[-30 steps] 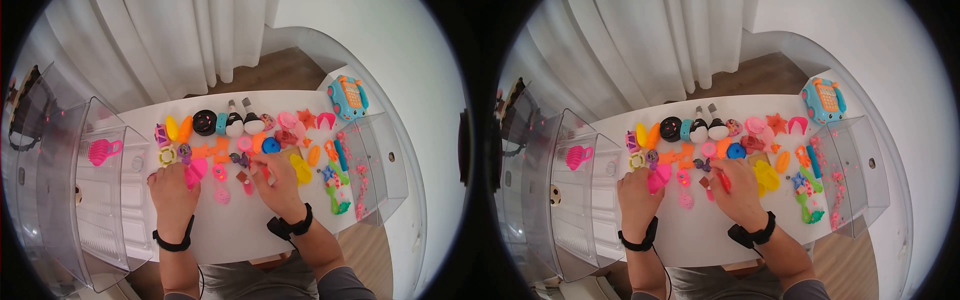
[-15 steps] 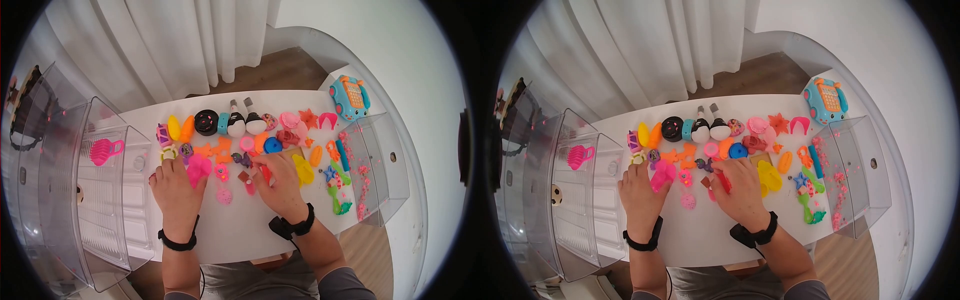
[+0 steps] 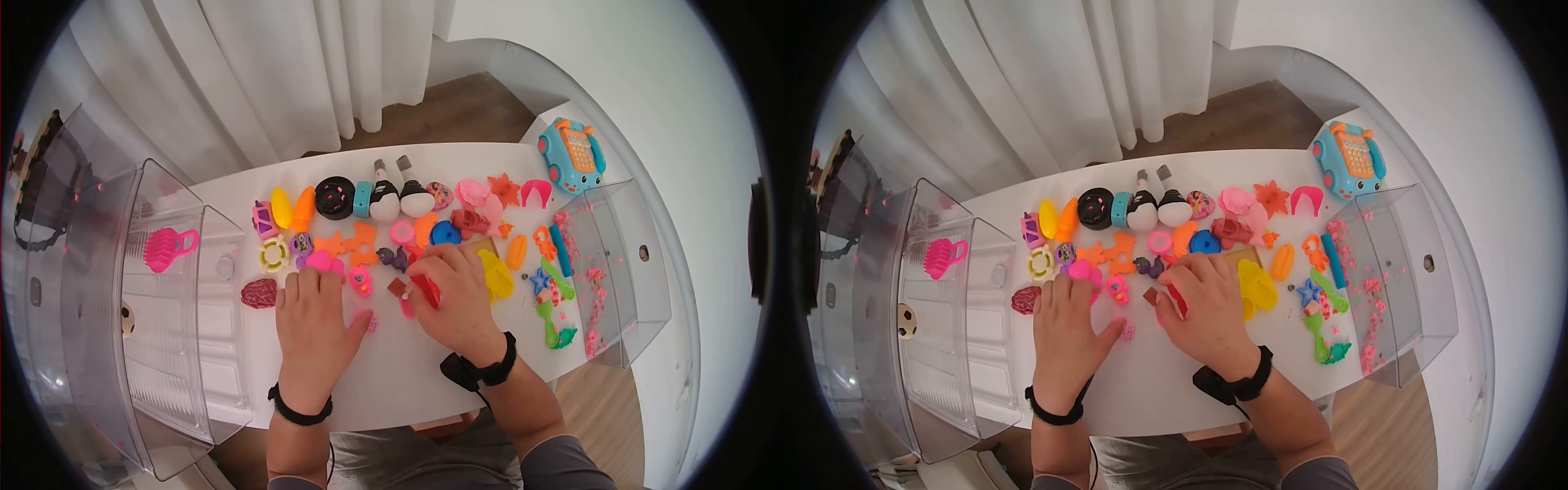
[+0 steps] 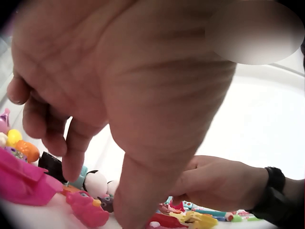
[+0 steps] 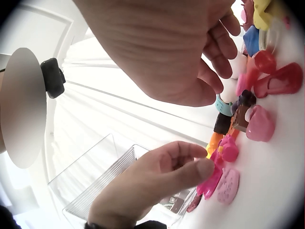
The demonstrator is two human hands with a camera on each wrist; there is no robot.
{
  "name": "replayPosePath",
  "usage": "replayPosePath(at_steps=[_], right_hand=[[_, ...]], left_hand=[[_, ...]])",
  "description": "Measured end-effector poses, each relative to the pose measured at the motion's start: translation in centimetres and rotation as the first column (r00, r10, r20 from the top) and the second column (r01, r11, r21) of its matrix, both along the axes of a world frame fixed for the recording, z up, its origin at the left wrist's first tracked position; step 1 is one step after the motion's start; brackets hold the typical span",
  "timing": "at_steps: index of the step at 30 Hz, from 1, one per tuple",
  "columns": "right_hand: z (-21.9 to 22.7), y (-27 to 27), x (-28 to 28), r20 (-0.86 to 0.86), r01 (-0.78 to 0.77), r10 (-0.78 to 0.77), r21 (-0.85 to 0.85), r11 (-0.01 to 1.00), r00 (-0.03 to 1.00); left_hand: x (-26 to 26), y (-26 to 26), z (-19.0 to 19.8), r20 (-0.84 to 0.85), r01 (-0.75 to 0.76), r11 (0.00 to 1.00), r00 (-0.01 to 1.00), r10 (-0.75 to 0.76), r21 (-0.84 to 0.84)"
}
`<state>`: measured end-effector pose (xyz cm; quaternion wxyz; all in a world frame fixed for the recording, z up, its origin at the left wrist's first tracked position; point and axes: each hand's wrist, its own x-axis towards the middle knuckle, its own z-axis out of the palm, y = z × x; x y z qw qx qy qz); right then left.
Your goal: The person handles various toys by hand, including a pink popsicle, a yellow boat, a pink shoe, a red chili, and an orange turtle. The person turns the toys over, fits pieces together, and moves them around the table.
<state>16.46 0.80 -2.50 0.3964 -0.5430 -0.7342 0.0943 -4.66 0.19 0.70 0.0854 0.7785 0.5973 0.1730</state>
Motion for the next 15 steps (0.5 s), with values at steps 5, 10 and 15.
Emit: replayPosePath(at_steps=[5,10,15], right_hand=[[0.2,0.0,-0.4,0.021,-0.016,0.016,0.02,1.0,1.0],[-0.3,0.1,-0.2,0.008,-0.008,0.008,0.031,0.999,1.0],[-0.2,0.1,-0.3,-0.007,-0.018,0.018,0.016,1.0,1.0]], left_hand=[[0.2,1.3,-2.8,0.046,-0.02,0.997,0.999,0.016,0.081],[0.8,1.3,-2.8,0.066,-0.001,0.999,0.998,-0.002,0.044],[0.8,1.4,-2.3,0.125,0.046,0.995,0.991,-0.057,0.091]])
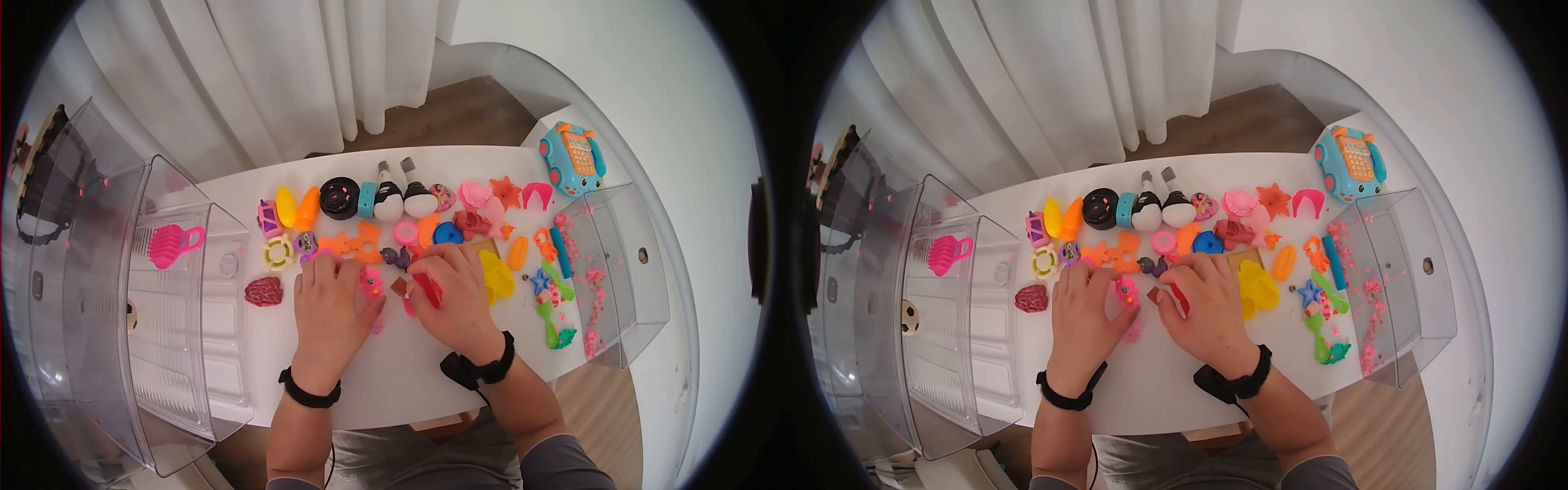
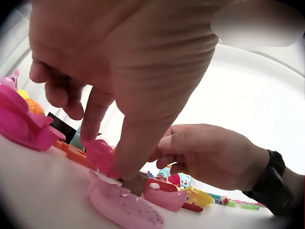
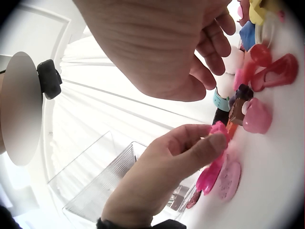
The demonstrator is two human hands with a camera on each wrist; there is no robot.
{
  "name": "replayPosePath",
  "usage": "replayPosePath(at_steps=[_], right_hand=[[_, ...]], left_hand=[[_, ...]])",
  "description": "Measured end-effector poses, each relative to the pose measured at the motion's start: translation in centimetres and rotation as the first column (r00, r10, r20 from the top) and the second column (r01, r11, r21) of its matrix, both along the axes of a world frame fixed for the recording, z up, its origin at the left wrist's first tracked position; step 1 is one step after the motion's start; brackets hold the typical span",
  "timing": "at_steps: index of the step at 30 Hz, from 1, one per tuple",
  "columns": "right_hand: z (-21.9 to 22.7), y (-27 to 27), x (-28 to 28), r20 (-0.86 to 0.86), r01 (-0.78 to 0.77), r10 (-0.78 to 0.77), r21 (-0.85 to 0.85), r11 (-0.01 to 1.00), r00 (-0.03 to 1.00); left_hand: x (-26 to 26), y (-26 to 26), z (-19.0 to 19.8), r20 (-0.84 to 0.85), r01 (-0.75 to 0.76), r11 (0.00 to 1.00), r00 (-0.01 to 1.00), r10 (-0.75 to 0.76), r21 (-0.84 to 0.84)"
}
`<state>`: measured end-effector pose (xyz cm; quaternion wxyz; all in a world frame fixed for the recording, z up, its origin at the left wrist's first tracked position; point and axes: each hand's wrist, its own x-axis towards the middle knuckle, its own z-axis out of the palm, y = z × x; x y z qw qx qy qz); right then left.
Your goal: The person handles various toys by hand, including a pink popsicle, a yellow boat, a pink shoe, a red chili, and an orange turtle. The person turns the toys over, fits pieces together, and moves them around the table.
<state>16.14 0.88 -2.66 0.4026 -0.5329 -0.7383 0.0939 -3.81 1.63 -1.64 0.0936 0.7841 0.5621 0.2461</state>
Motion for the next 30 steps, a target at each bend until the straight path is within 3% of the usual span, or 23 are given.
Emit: replayPosePath(at_steps=[5,7,8,10,13,18,22,25,27,30], right_hand=[[-0.1,-0.2,0.2,-0.098,-0.009,0.01,0.017,1.0,0.995],[0.4,-0.8,0.4,-0.259,-0.15,0.094,-0.204,0.967,0.961],[0.6,-0.9,0.3,-0.26,-0.149,0.093,-0.205,0.967,0.961],[1.0,-1.1,0.1,-0.509,-0.328,0.162,-0.256,0.909,0.846],[1.2,-1.1,0.0,-0.528,-0.357,0.18,-0.255,0.899,0.83],[-0.2,-0.9,-0.2,-0.513,-0.366,0.205,-0.235,0.9,0.833],[0.5,-0.7,0.1,-0.464,-0.32,0.164,-0.282,0.904,0.871],[0.8,-0.6,0.0,-0.327,-0.24,0.135,-0.305,0.922,0.935],[0.4,-0.6,-0.1,-0.258,-0.212,0.147,-0.246,0.946,0.955],[0.7,-0.5,-0.4,-0.138,-0.179,0.158,-0.157,0.971,0.978]], left_hand=[[0.7,0.2,0.5,0.217,0.071,0.995,0.973,-0.084,0.066],[1.0,-0.1,0.9,0.297,0.083,0.996,0.95,-0.093,0.046],[1.1,-0.2,1.3,0.323,0.098,0.994,0.941,-0.106,0.042],[1.1,-0.2,1.3,0.348,0.115,0.993,0.93,-0.121,0.038],[1.0,-0.2,1.1,0.378,0.142,0.989,0.914,-0.147,0.041],[1.3,-0.4,1.2,0.527,0.245,0.961,0.838,-0.142,-0.131],[0.4,-0.3,2.5,0.51,0.265,0.942,0.85,-0.129,-0.204],[-1.6,0.5,2.3,0.483,0.143,0.97,0.875,-0.032,-0.195],[-2.6,1.3,0.9,0.377,-0.112,0.994,0.92,0.102,0.004],[-2.9,1.6,0.2,0.248,-0.141,0.989,0.96,0.126,0.041]])
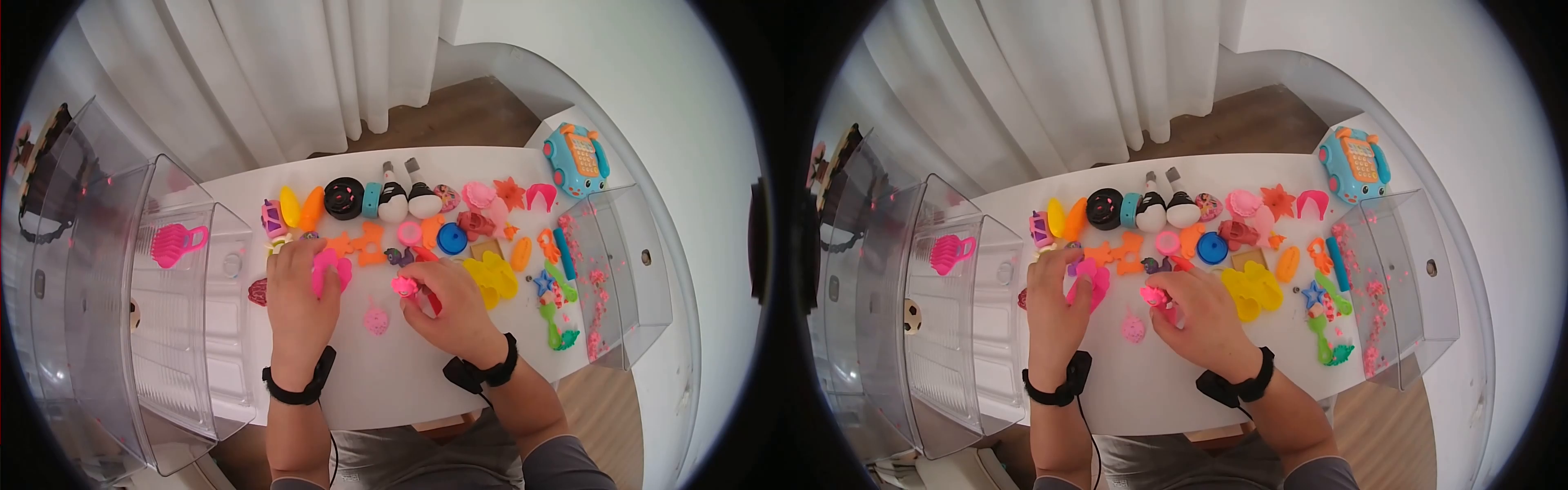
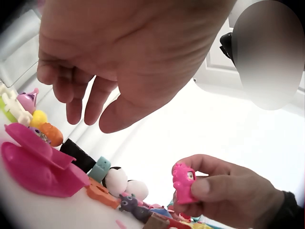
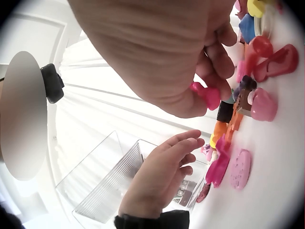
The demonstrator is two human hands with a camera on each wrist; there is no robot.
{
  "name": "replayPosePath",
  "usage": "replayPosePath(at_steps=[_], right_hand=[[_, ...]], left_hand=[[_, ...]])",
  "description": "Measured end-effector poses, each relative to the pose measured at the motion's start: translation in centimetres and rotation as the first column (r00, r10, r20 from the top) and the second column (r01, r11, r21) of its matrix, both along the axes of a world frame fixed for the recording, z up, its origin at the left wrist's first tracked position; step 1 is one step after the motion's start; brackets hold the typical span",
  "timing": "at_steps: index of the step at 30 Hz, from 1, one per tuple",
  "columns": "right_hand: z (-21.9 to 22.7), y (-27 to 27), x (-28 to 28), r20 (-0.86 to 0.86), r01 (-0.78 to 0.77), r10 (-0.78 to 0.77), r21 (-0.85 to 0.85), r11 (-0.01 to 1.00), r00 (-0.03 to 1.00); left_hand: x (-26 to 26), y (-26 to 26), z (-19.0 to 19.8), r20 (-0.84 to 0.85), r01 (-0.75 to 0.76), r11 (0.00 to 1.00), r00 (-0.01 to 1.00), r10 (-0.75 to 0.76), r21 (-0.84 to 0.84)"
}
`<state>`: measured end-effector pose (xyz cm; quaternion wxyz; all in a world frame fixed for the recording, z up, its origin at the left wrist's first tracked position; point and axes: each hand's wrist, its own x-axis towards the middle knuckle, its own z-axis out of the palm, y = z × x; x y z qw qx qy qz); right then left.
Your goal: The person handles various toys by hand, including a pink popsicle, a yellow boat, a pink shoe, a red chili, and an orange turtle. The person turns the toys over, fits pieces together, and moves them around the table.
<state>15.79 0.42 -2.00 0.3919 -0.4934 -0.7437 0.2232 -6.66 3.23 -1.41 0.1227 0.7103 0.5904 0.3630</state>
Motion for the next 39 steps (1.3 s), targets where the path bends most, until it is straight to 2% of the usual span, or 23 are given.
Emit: replayPosePath(at_steps=[1,2,4,14,16,17,19,20,22,23,25,28,31,39], right_hand=[[0.1,0.0,-0.1,0.045,0.005,-0.007,0.035,0.999,0.999],[0.2,0.0,-0.1,0.045,0.004,-0.006,0.036,0.999,0.999],[0.3,-0.1,-0.3,0.067,0.001,-0.007,0.082,0.997,0.998],[-0.2,-0.2,-0.3,0.075,-0.023,0.015,0.094,0.995,0.997],[-0.1,-0.4,-0.2,0.007,-0.007,0.007,-0.031,0.999,1.0],[0.0,-0.4,-0.1,0.007,-0.007,0.008,-0.031,0.999,1.0],[0.3,-0.4,0.0,-0.187,-0.07,0.026,-0.229,0.971,0.982],[0.2,-0.4,0.1,-0.187,-0.069,0.025,-0.228,0.971,0.982],[0.1,-0.4,0.2,-0.35,-0.104,0.011,-0.248,0.963,0.937],[0.2,-0.4,0.2,-0.35,-0.101,0.008,-0.247,0.964,0.937],[0.2,-0.4,0.4,-0.422,-0.155,0.035,-0.255,0.954,0.906],[-0.2,-0.3,0.4,-0.474,-0.21,0.078,-0.233,0.949,0.877],[-0.6,-0.4,0.5,-0.431,-0.216,0.088,-0.257,0.942,0.898],[-0.1,-0.4,0.6,-0.461,-0.247,0.108,-0.253,0.935,0.881]], left_hand=[[0.0,0.0,-0.3,-0.083,0.003,1.0,0.997,-0.001,0.024],[0.2,-0.1,-0.3,-0.084,0.002,1.0,0.996,0.0,0.024],[0.7,-0.4,-0.2,-0.193,0.004,0.999,0.981,-0.012,-0.042],[0.5,-0.7,-0.5,-0.282,-0.041,0.995,0.959,0.013,-0.094],[0.4,-0.6,-0.7,-0.274,-0.039,0.992,0.962,0.005,-0.118],[0.4,-0.6,-0.7,-0.274,-0.04,0.992,0.962,0.006,-0.118],[0.7,-0.5,-0.7,-0.207,-0.033,0.994,0.978,0.011,-0.101],[0.9,-0.4,-0.4,-0.206,-0.031,0.994,0.978,0.01,-0.1],[1.4,-0.5,0.5,-0.012,0.122,0.991,0.992,-0.123,-0.059],[1.7,-0.6,0.9,-0.012,0.125,0.99,0.992,-0.126,-0.059],[2.4,-1.0,1.5,0.131,0.321,0.946,0.941,-0.313,-0.051],[3.5,-1.3,1.4,0.186,0.412,0.91,0.899,-0.396,-0.052],[3.5,-1.2,1.0,0.18,0.424,0.905,0.892,-0.414,-0.022],[3.4,-1.2,1.3,0.184,0.398,0.917,0.903,-0.389,-0.013]])
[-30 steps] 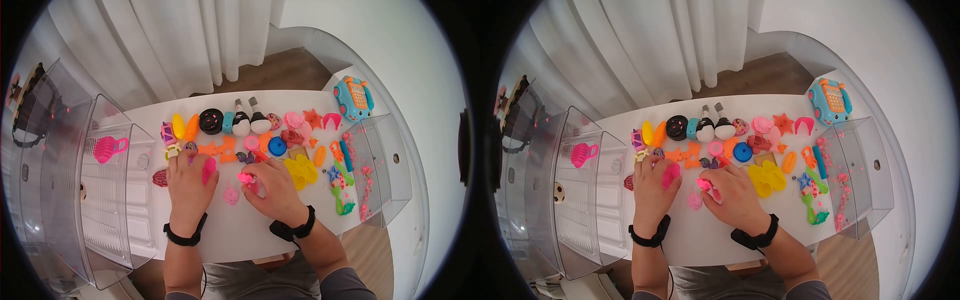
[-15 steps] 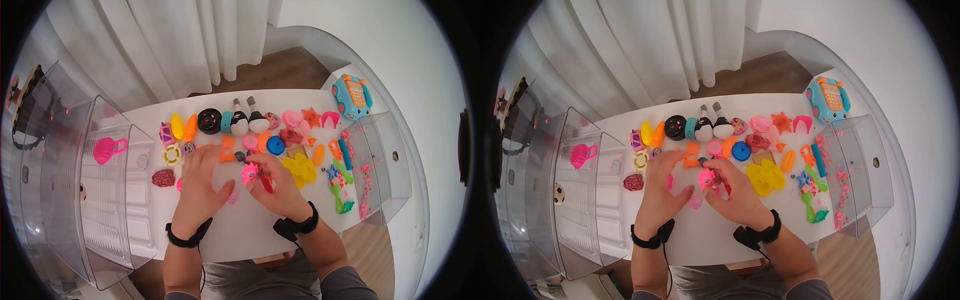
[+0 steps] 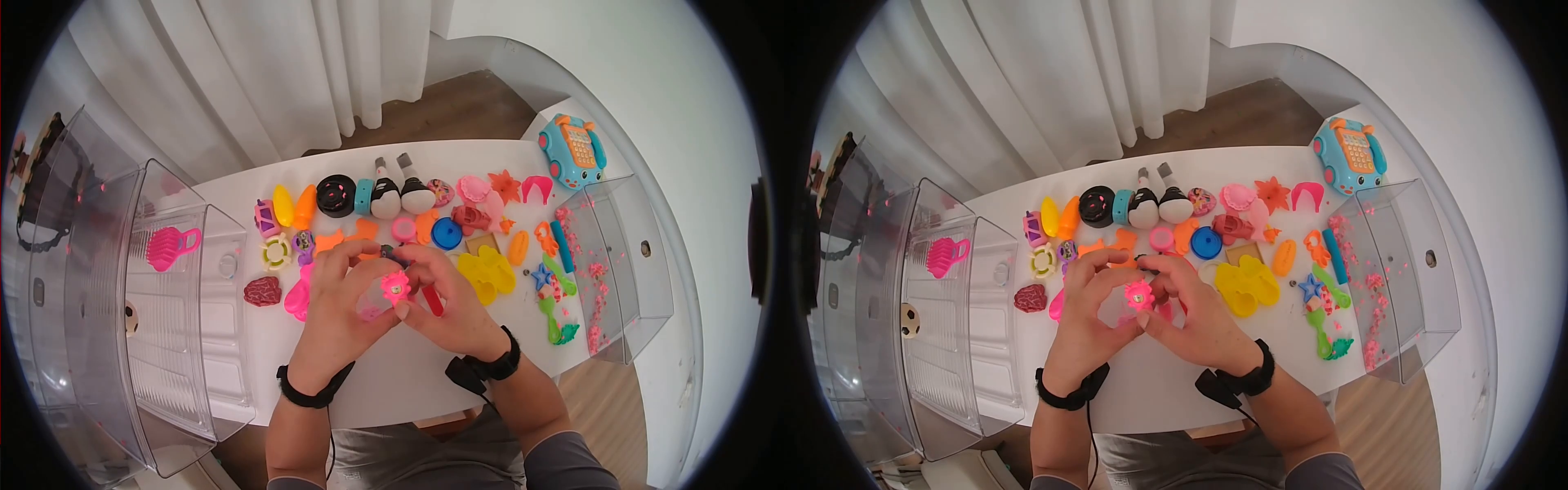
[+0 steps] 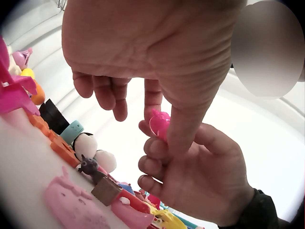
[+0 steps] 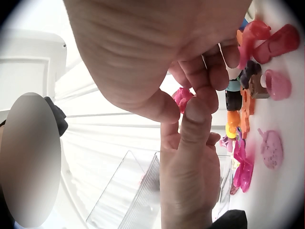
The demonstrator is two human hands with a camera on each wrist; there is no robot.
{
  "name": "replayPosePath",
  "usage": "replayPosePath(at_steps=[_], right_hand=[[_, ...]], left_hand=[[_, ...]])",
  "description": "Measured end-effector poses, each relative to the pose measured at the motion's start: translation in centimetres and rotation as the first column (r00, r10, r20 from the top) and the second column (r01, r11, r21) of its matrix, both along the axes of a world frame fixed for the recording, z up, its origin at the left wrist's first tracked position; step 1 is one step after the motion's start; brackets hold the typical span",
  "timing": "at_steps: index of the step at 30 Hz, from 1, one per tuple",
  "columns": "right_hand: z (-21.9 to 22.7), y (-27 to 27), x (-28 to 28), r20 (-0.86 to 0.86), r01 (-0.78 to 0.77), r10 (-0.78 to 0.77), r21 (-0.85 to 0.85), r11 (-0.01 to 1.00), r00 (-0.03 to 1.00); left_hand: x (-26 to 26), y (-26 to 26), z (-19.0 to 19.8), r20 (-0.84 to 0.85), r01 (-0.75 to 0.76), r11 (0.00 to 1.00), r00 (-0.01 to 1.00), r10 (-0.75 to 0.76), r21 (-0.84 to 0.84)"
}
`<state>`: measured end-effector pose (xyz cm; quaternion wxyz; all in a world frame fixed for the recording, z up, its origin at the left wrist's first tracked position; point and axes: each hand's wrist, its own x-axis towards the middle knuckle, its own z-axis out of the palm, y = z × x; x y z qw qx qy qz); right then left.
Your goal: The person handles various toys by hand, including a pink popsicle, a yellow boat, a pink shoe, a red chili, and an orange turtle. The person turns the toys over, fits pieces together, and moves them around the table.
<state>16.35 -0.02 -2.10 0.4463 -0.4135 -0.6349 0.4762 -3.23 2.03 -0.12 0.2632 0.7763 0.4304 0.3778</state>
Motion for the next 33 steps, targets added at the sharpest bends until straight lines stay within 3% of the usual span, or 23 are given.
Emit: replayPosePath(at_steps=[8,11,13,14,16,20,25,33], right_hand=[[0.2,0.1,-0.1,0.003,-0.016,0.016,-0.004,1.0,1.0],[0.2,0.3,-0.5,0.021,0.079,-0.082,0.095,0.992,0.996],[0.6,0.5,-0.1,0.318,0.121,-0.211,0.28,0.952,0.924],[0.6,0.6,-0.1,0.316,0.122,-0.212,0.283,0.951,0.925],[0.3,0.6,-0.3,0.42,0.099,-0.257,0.362,0.927,0.871],[0.3,0.2,-0.7,0.469,0.043,-0.255,0.416,0.908,0.846],[-0.4,0.0,-0.9,0.557,-0.05,-0.264,0.484,0.874,0.788],[-0.6,-0.2,-1.1,0.585,-0.067,-0.295,0.517,0.853,0.755]], left_hand=[[-0.1,0.0,-0.1,-0.029,-0.004,1.0,1.0,0.003,-0.018],[-1.0,0.3,0.0,-0.058,-0.02,1.0,0.998,0.02,-0.005],[-2.1,0.7,-0.2,-0.205,-0.195,0.98,0.958,0.2,0.044],[-2.5,0.9,-0.7,-0.206,-0.195,0.98,0.958,0.2,0.047],[-2.8,1.2,-2.0,-0.364,-0.376,0.922,0.849,0.383,0.093],[-2.6,1.2,-1.9,-0.393,-0.333,0.93,0.842,0.368,0.158],[-2.6,0.8,-2.2,-0.418,-0.325,0.942,0.847,0.328,0.082],[-2.4,0.8,-1.8,-0.413,-0.314,0.948,0.859,0.303,0.041]])
